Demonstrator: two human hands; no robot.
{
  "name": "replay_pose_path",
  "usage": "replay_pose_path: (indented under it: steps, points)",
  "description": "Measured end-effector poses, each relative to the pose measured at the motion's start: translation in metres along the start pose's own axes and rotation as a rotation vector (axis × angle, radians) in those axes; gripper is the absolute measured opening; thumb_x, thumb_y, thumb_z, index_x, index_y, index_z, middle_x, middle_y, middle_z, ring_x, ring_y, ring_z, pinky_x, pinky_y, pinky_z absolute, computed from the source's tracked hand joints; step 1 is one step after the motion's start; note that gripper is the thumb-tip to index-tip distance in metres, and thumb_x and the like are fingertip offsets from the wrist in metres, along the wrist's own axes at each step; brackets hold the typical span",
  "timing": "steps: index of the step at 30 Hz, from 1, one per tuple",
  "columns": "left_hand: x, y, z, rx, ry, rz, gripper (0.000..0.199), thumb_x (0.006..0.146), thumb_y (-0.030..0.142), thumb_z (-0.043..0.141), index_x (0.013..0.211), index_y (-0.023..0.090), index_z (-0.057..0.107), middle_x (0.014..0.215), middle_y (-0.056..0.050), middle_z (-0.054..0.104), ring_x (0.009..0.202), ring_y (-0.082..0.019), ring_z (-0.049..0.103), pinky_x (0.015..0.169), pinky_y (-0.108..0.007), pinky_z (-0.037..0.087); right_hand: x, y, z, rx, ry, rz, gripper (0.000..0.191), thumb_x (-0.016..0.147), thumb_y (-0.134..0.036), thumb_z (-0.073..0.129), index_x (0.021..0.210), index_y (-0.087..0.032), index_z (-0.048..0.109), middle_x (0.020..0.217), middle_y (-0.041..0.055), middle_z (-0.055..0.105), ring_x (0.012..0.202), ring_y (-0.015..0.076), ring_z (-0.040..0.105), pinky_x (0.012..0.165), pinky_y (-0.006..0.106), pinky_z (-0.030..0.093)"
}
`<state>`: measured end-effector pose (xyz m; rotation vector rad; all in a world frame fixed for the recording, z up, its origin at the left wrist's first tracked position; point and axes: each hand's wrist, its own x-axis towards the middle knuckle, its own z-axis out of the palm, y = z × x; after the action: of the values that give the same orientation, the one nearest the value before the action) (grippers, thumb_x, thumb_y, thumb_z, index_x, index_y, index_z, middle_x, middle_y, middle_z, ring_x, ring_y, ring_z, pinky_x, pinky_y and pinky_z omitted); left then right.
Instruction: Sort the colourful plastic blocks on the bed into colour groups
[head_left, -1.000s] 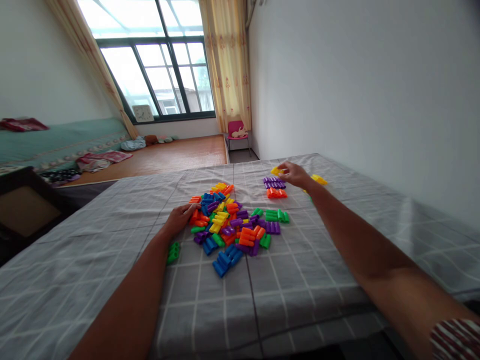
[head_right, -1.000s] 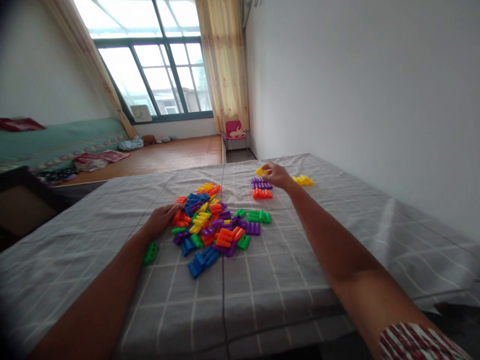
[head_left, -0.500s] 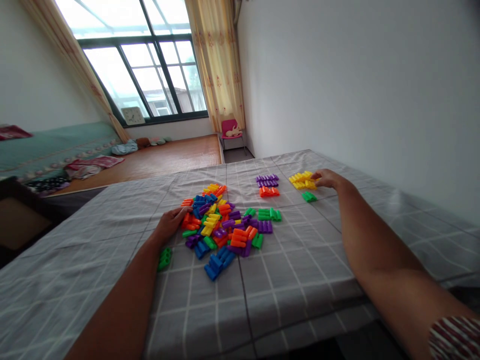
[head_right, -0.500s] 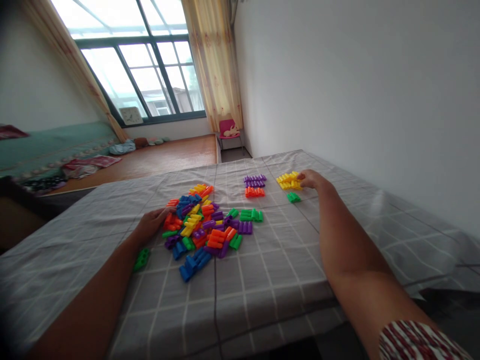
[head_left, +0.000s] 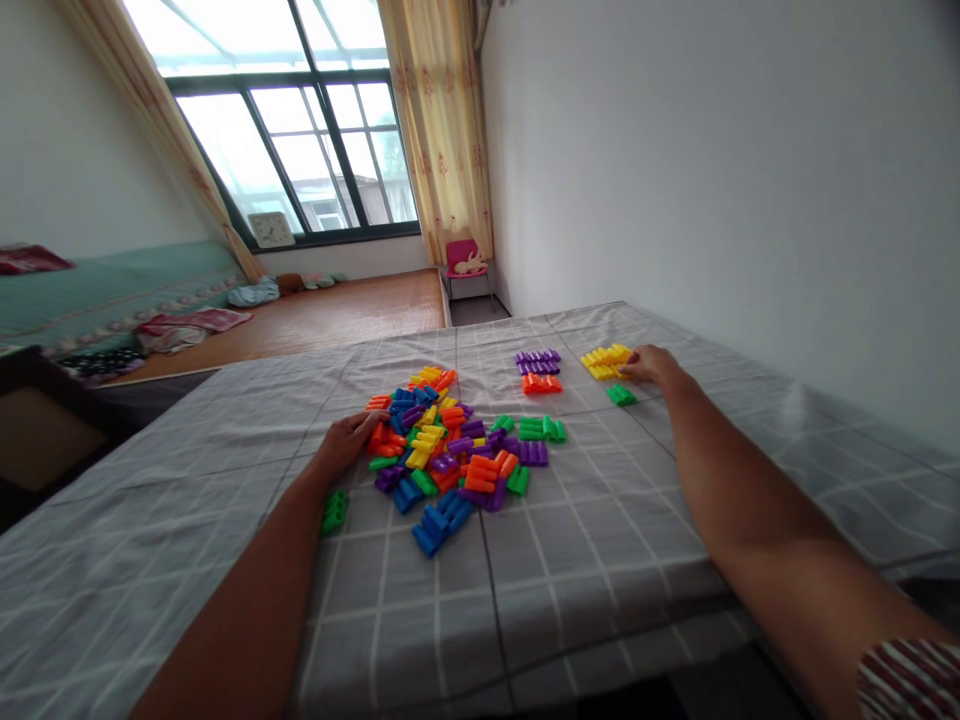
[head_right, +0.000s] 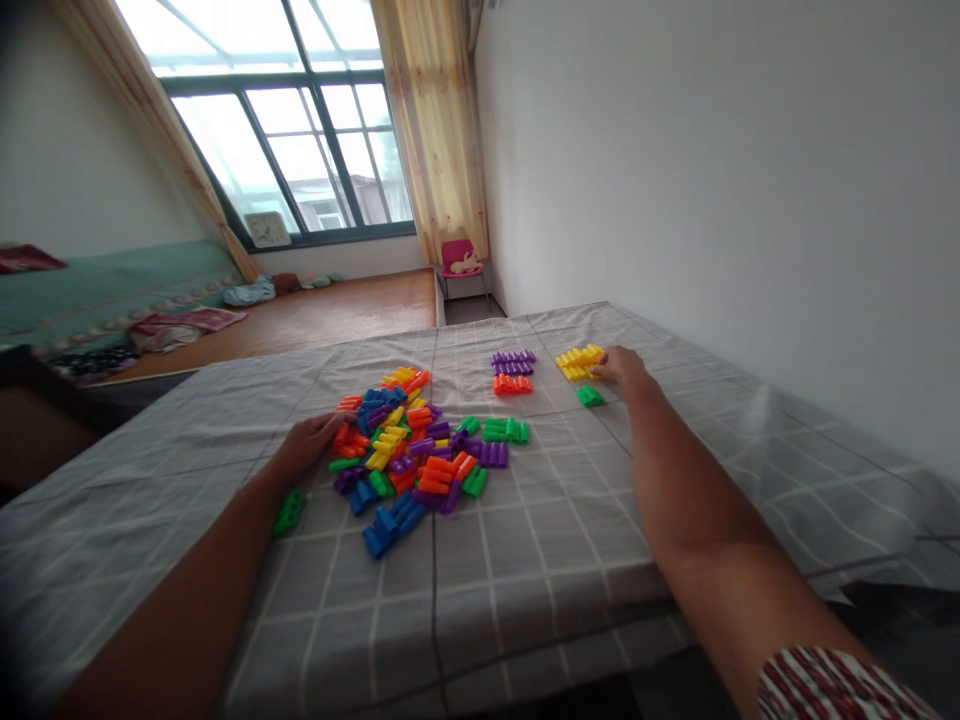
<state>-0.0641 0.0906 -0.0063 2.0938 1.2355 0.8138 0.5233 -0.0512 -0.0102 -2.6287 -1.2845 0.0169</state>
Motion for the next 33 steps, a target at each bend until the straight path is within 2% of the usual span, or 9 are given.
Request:
replay_pose_path:
  steps: [7,11,15,18,20,24,27,30,33]
  points:
    - [0.0,0.0,0.001,0.001,-0.01,0.0,0.055,0.077,0.064,0.049,0.095,0.021,0.077,0.116,-0.003,0.073,0.115,-0.028,0.062,0.105,-0.034,0.042,-0.02,-0.031,-0.018,-0.062,0.175,0.018,0.029,0.085,-0.041,0.061,0.095,-0.017,0.073,0.095,0.0133,0.073,0.088,0.0225,0.067,0.07,0.028,0.045]
    - [0.0,0.0,0.002,0.014,-0.004,0.006,0.056,0.078,0.065,0.05,0.096,0.02,0.077,0.114,-0.004,0.073,0.112,-0.028,0.063,0.103,-0.033,0.043,-0.052,-0.095,-0.026,0.193,0.194,-0.468,0.024,0.089,-0.035,0.058,0.094,-0.017,0.072,0.089,0.0072,0.073,0.081,0.0165,0.065,0.072,0.024,0.045]
    - [-0.001,0.001,0.003,0.037,0.003,0.028,0.056,0.08,0.065,0.048,0.094,0.02,0.077,0.111,-0.004,0.074,0.107,-0.026,0.065,0.098,-0.03,0.046,-0.104,-0.179,-0.016,0.405,-0.002,-0.984,0.018,0.088,-0.027,0.059,0.099,-0.017,0.07,0.094,0.0067,0.072,0.078,0.0148,0.064,0.073,0.025,0.047]
    - [-0.002,0.0,0.005,0.031,0.002,0.046,0.056,0.081,0.065,0.048,0.095,0.019,0.077,0.109,-0.004,0.075,0.105,-0.025,0.066,0.096,-0.029,0.047,-0.139,-0.235,-0.007,0.43,-0.062,-1.296,0.021,0.09,-0.025,0.059,0.107,-0.019,0.069,0.106,0.0089,0.07,0.095,0.018,0.064,0.085,0.03,0.047]
    - [-0.001,0.0,0.006,0.018,-0.007,0.054,0.057,0.081,0.065,0.047,0.095,0.018,0.077,0.108,-0.004,0.075,0.106,-0.025,0.065,0.097,-0.03,0.046,-0.155,-0.266,-0.001,0.38,-0.073,-1.4,0.025,0.09,-0.028,0.06,0.113,-0.02,0.067,0.111,0.0101,0.069,0.103,0.0205,0.062,0.091,0.033,0.045]
    - [-0.001,-0.002,0.006,-0.007,-0.012,0.062,0.057,0.081,0.065,0.047,0.095,0.018,0.076,0.108,-0.004,0.075,0.108,-0.025,0.064,0.099,-0.031,0.045,-0.171,-0.307,0.011,0.177,-0.096,-1.319,0.036,0.089,-0.038,0.061,0.118,-0.017,0.066,0.107,0.0135,0.069,0.093,0.0244,0.065,0.08,0.034,0.047]
    - [-0.001,-0.003,0.006,-0.017,-0.015,0.06,0.057,0.082,0.065,0.047,0.096,0.019,0.076,0.109,-0.004,0.074,0.108,-0.025,0.064,0.1,-0.031,0.044,-0.176,-0.317,0.015,0.175,-0.122,-1.277,0.042,0.081,-0.032,0.071,0.119,-0.018,0.065,0.104,0.0114,0.069,0.09,0.0245,0.066,0.077,0.033,0.048]
    - [-0.001,-0.004,0.006,-0.028,-0.014,0.045,0.058,0.08,0.067,0.048,0.096,0.019,0.077,0.11,-0.004,0.074,0.106,-0.026,0.064,0.1,-0.032,0.045,-0.168,-0.306,0.009,0.36,-0.123,-1.23,0.051,0.07,-0.023,0.079,0.119,-0.019,0.063,0.105,0.0079,0.07,0.093,0.0222,0.065,0.08,0.032,0.049]
    - [-0.001,-0.003,0.006,-0.044,-0.008,0.026,0.059,0.078,0.069,0.049,0.095,0.02,0.077,0.11,-0.004,0.074,0.107,-0.026,0.064,0.099,-0.033,0.045,-0.135,-0.271,-0.004,0.59,-0.12,-1.023,0.037,0.071,-0.021,0.075,0.107,-0.018,0.066,0.095,0.0041,0.072,0.085,0.0172,0.066,0.077,0.029,0.051]
